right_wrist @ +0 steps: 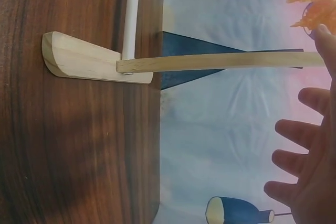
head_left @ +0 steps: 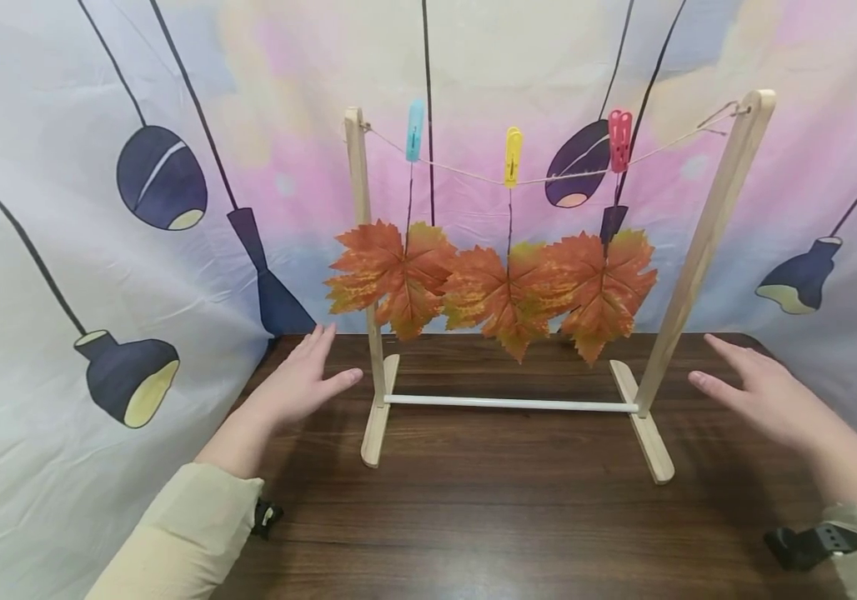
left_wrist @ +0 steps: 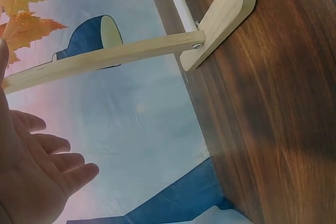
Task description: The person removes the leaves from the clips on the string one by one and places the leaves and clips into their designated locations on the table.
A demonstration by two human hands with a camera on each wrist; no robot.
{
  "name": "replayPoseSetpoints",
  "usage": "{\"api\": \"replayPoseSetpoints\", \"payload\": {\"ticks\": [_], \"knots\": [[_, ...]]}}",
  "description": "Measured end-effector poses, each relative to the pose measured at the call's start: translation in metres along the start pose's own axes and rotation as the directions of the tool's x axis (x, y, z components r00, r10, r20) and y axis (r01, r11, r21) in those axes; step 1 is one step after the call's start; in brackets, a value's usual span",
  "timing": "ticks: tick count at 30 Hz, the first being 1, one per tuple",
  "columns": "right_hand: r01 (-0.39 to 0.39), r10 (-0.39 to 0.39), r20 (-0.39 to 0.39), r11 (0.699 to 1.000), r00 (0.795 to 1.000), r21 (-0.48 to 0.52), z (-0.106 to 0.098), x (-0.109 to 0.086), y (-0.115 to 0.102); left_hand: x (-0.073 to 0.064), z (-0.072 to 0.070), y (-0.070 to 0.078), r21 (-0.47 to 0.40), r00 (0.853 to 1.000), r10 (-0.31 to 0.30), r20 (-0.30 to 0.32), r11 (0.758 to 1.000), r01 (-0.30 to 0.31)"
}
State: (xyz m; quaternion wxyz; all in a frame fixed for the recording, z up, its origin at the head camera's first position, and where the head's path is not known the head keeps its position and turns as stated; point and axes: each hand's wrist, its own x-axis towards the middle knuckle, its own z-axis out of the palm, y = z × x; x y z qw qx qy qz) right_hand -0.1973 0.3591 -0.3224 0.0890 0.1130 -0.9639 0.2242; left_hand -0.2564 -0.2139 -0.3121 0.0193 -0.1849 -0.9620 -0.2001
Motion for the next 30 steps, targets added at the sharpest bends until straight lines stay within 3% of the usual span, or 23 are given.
{"api": "replayPoseSetpoints", "payload": {"ticks": [4,8,18,30], "knots": [[-0.058,0.059,0.026,0.998,0.998,-0.027,-0.004,0.0,-0.004,0.001,-0.004,0.0,-0.032,1.0,-0.001,0.007,0.999,0.001],[-0.108,0.109,0.004,0.992,0.994,-0.067,-0.006,0.0,-0.008,0.003,-0.008,0.002,-0.082,1.0,0.005,0.01,0.997,-0.005],[-0.095,0.091,-0.087,0.995,0.992,-0.039,-0.009,-0.001,-0.014,0.006,-0.014,0.001,-0.157,0.999,-0.039,-0.01,0.987,0.037],[-0.095,0.094,-0.094,0.995,0.991,-0.011,-0.017,0.004,-0.021,0.011,-0.032,0.008,-0.184,0.999,-0.006,-0.039,0.983,-0.002]]}}
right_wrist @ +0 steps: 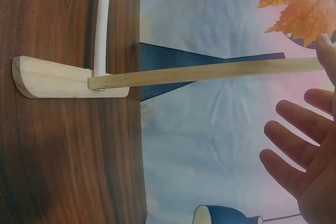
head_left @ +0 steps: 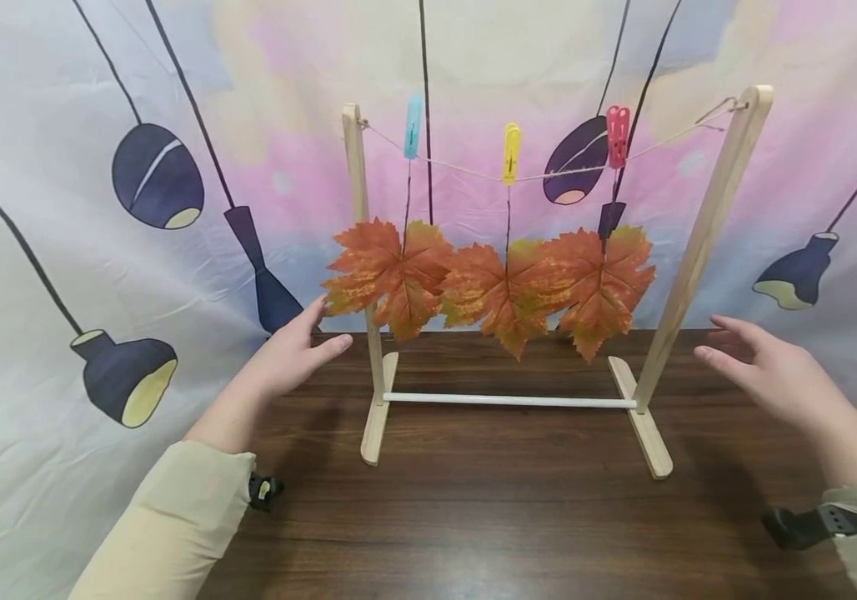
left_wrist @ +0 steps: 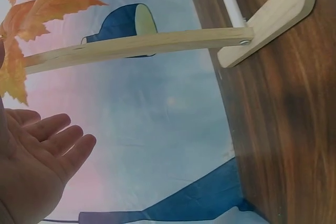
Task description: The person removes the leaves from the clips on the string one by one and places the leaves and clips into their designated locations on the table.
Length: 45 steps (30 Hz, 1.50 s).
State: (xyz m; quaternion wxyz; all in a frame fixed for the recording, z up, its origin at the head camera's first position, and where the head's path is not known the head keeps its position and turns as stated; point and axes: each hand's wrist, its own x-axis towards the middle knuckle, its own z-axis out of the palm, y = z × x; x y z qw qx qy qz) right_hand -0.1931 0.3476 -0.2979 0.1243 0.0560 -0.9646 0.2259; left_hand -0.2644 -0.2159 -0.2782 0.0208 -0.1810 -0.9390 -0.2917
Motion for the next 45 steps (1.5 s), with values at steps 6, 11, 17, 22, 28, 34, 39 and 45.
{"api": "replayPoseSetpoints", "payload": {"ticks": [6,11,17,22,28,34,39,45], "knots": [[0.011,-0.01,-0.018,1.0,1.0,0.004,-0.001,0.001,-0.001,0.001,-0.007,0.005,0.012,1.0,0.011,-0.021,1.0,-0.01],[-0.003,0.004,-0.026,1.0,1.0,0.008,-0.004,0.001,-0.002,0.002,-0.011,0.009,-0.027,0.999,0.012,-0.043,1.0,-0.013],[-0.018,0.018,-0.019,1.0,1.0,0.006,-0.007,0.002,-0.004,0.003,-0.013,0.01,-0.093,0.998,0.014,-0.06,0.995,-0.02],[-0.023,0.023,-0.019,1.0,1.0,0.004,-0.009,0.003,-0.006,0.003,-0.016,0.011,-0.116,0.997,0.025,-0.08,0.993,-0.034],[-0.031,0.031,-0.012,0.999,0.999,0.013,-0.013,0.005,-0.008,0.004,-0.019,0.015,-0.109,0.995,0.028,-0.097,0.993,-0.039],[-0.038,0.038,-0.006,0.999,0.999,0.03,-0.017,0.006,-0.011,0.003,-0.023,0.018,-0.114,0.993,0.026,-0.111,0.993,-0.038],[-0.041,0.041,-0.001,0.998,0.999,0.056,-0.018,0.006,-0.014,-0.001,-0.029,0.021,-0.131,0.99,0.004,-0.143,0.991,-0.023],[-0.037,0.036,0.014,0.995,0.999,0.097,-0.02,0.006,-0.015,-0.002,-0.031,0.022,-0.148,0.989,0.007,-0.145,0.989,-0.029]]}}
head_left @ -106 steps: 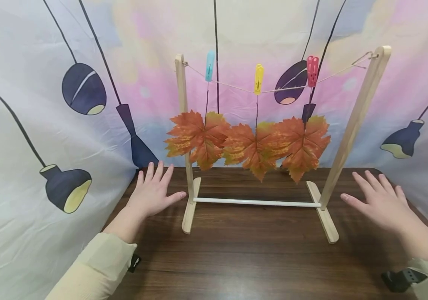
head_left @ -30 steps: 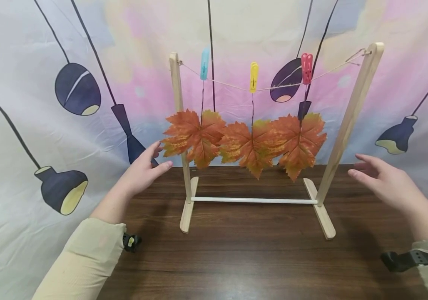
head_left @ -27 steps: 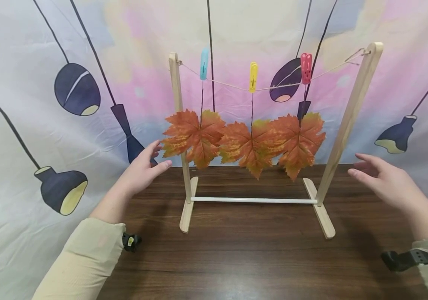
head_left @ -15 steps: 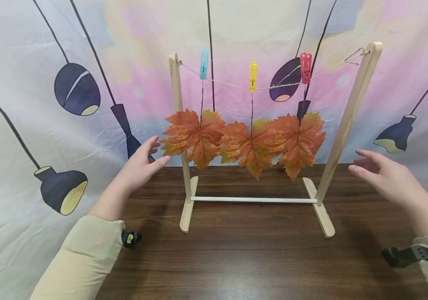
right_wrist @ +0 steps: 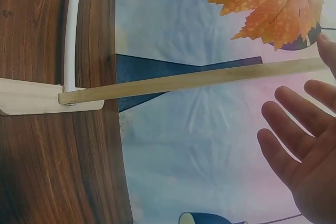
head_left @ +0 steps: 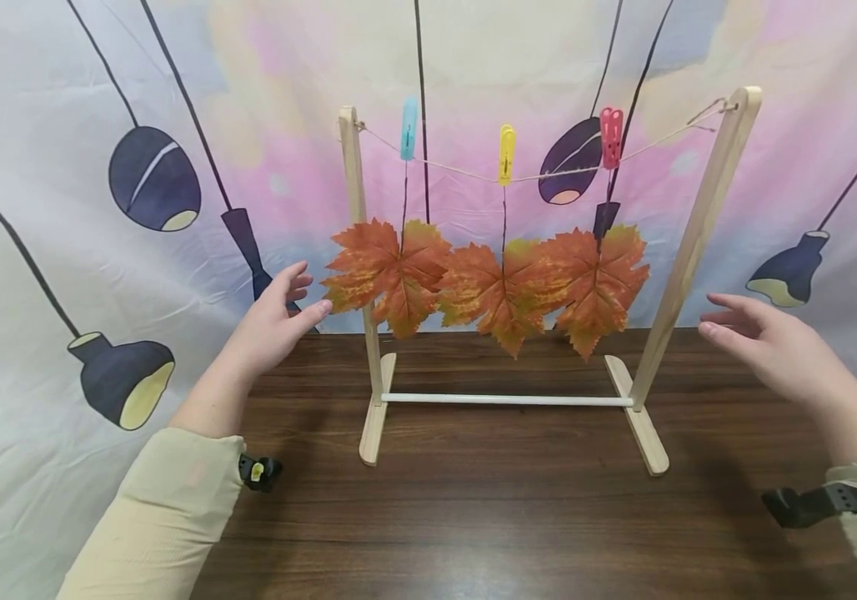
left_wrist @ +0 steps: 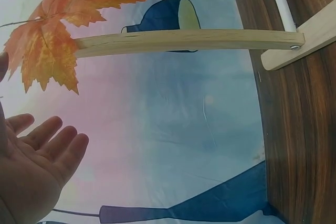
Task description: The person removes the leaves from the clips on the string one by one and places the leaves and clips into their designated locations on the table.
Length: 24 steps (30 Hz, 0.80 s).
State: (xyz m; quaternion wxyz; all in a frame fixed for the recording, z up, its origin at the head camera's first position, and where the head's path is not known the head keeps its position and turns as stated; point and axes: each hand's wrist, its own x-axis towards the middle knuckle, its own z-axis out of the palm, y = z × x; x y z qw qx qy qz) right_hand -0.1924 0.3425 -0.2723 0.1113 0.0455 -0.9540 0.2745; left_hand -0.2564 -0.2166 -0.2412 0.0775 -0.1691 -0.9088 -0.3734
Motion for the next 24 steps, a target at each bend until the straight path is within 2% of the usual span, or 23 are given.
{"api": "replayPoseSetpoints", "payload": {"ticks": [13,24], "knots": [[0.029,-0.028,-0.013,0.999,1.0,0.034,-0.0023,0.0021,-0.0017,-0.0014,0.0003,-0.0008,-0.008,0.999,0.003,-0.032,1.0,-0.004],[0.04,-0.038,-0.022,0.995,0.999,0.094,-0.0048,0.0042,-0.0055,-0.0007,-0.0034,0.0024,-0.066,0.997,0.025,-0.078,0.997,-0.03]]}}
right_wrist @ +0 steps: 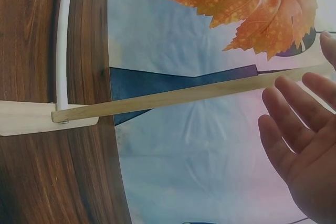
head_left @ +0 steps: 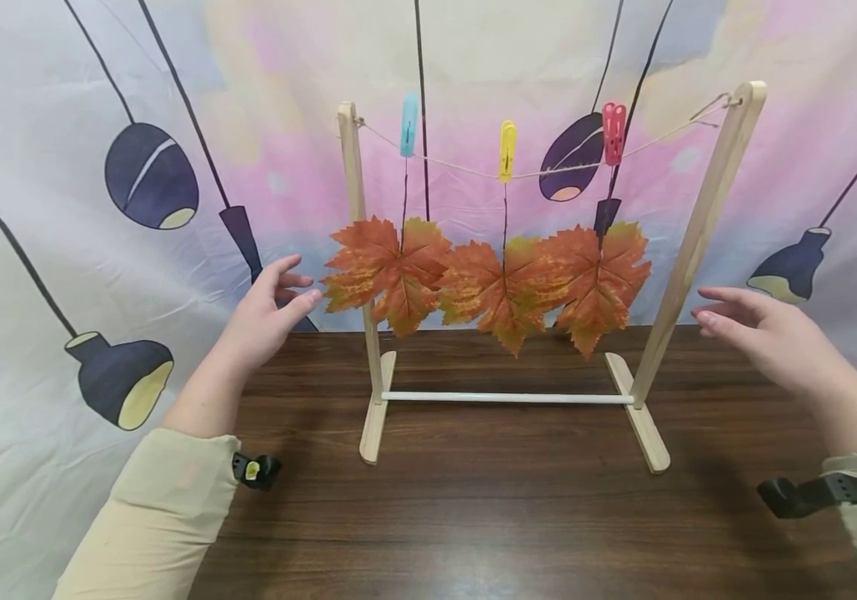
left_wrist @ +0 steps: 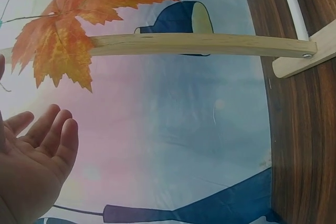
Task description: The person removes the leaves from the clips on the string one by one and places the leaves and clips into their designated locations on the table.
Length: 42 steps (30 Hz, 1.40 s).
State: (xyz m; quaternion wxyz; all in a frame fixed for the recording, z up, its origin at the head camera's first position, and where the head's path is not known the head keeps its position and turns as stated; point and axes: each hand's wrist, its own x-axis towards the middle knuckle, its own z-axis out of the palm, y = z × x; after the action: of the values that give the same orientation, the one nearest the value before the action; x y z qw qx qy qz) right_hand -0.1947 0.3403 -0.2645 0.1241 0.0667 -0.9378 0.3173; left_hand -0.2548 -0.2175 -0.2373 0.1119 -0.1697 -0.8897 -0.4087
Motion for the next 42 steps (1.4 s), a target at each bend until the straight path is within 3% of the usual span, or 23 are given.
{"api": "replayPoseSetpoints", "payload": {"ticks": [8,23,33,42], "knots": [[0.023,-0.023,-0.013,0.998,1.0,0.052,0.0,0.003,-0.004,0.003,-0.003,0.006,-0.039,1.0,0.013,-0.018,0.999,-0.014],[0.087,-0.085,-0.018,0.988,0.996,0.13,0.002,0.007,-0.011,0.009,-0.003,0.025,-0.019,0.999,0.022,-0.029,1.0,-0.023],[0.071,-0.069,-0.02,0.989,0.997,0.129,0.002,0.009,-0.019,0.013,-0.005,0.028,-0.03,0.997,0.056,-0.044,0.998,-0.058],[0.072,-0.071,-0.014,0.975,0.997,0.211,0.005,0.013,-0.027,0.016,-0.006,0.034,-0.051,0.997,0.06,-0.044,0.997,-0.062]]}}
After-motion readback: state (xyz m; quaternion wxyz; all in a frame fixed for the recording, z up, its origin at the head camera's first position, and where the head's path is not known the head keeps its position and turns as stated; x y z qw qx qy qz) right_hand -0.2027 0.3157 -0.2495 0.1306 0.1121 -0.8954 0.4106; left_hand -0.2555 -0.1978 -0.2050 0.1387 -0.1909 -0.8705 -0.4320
